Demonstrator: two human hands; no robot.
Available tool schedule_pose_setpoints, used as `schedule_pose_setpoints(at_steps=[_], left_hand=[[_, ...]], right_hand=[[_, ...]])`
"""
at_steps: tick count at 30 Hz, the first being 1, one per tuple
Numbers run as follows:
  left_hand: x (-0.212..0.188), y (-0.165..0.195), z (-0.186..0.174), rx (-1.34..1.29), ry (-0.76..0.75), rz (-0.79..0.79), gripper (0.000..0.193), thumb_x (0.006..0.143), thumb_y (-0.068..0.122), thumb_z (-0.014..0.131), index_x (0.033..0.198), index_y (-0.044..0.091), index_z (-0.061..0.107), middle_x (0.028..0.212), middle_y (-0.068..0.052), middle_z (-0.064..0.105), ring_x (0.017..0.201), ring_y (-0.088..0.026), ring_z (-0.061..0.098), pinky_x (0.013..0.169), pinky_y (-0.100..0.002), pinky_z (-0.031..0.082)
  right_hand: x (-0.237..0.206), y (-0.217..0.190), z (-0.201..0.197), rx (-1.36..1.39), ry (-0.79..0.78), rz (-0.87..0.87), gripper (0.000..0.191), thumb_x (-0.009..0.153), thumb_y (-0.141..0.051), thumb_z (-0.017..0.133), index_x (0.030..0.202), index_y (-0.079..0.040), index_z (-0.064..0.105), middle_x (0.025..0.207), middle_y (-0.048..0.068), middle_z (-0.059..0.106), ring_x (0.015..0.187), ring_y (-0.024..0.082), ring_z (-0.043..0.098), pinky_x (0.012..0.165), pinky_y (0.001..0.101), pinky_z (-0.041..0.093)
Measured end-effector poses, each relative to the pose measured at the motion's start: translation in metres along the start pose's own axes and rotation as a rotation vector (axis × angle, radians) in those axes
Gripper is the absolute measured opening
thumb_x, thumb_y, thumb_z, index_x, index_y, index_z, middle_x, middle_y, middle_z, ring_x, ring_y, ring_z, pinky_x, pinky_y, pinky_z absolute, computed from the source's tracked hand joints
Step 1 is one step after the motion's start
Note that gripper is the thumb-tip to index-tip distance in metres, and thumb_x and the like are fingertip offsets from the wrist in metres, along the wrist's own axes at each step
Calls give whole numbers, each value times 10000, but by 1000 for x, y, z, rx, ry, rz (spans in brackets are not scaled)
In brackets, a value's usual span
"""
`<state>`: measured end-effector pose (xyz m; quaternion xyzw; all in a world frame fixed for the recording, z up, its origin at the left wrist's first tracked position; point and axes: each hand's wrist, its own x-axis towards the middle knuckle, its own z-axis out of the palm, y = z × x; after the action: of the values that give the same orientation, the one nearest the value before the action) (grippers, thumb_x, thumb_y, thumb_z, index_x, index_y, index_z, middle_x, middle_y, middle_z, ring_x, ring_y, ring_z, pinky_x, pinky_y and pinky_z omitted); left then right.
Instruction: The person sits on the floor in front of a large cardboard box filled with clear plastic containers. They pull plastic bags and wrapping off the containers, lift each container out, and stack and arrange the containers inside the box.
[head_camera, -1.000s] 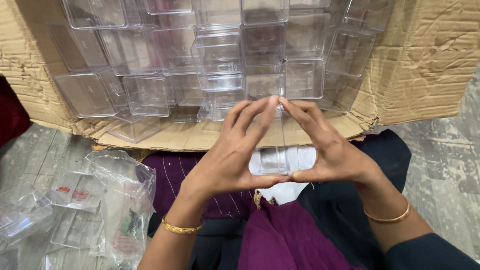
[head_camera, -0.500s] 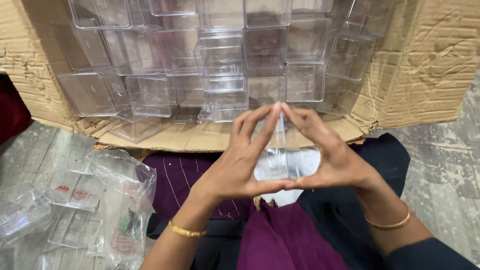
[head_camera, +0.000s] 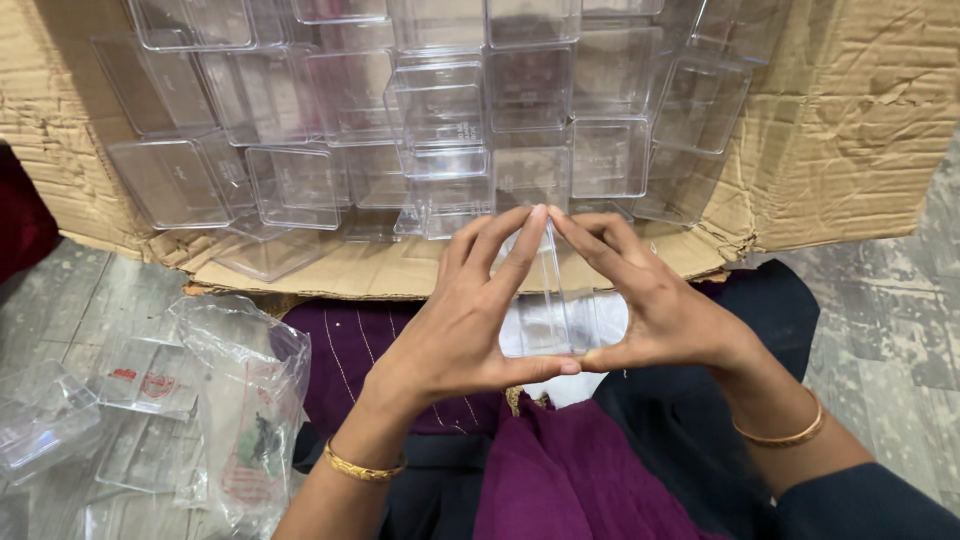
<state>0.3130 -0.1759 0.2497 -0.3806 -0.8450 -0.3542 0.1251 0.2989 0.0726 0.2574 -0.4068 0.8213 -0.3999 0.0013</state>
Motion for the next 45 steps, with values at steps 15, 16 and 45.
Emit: schedule_pose_setpoints(at_steps=[15,16,45], left_hand=[[12,-1,16,-29,-20,-42,1204,781,703,767,1640,71,208,1576,-244,340,1459,-441,297,1209,-578,293],[12,-1,18,-11,-24,-45,1161,781,696,774,1643,119,251,1575,-234,352,1457,-437,299,1206,-577,294],[-63,-130,5,291,475,-639,610,995,396,761,1457,107,487,1696,-157,129,1599,-417,146,1250,-589,148]], right_hand=[[-7,25,2,142,-13,-11,1222,649,-259,931,1630,-28,240,1569,159,406,1441,284,418,1228,411,339],[-8,29,4,146,-13,-8,1219,653,-255,929,1629,-25,236,1587,162,391,1471,286,400,1238,415,329],[-21,30,-72,-25,782,73,933,710,-222,932,1486,-53,442,1553,142,431,1484,295,358,1230,453,303]])
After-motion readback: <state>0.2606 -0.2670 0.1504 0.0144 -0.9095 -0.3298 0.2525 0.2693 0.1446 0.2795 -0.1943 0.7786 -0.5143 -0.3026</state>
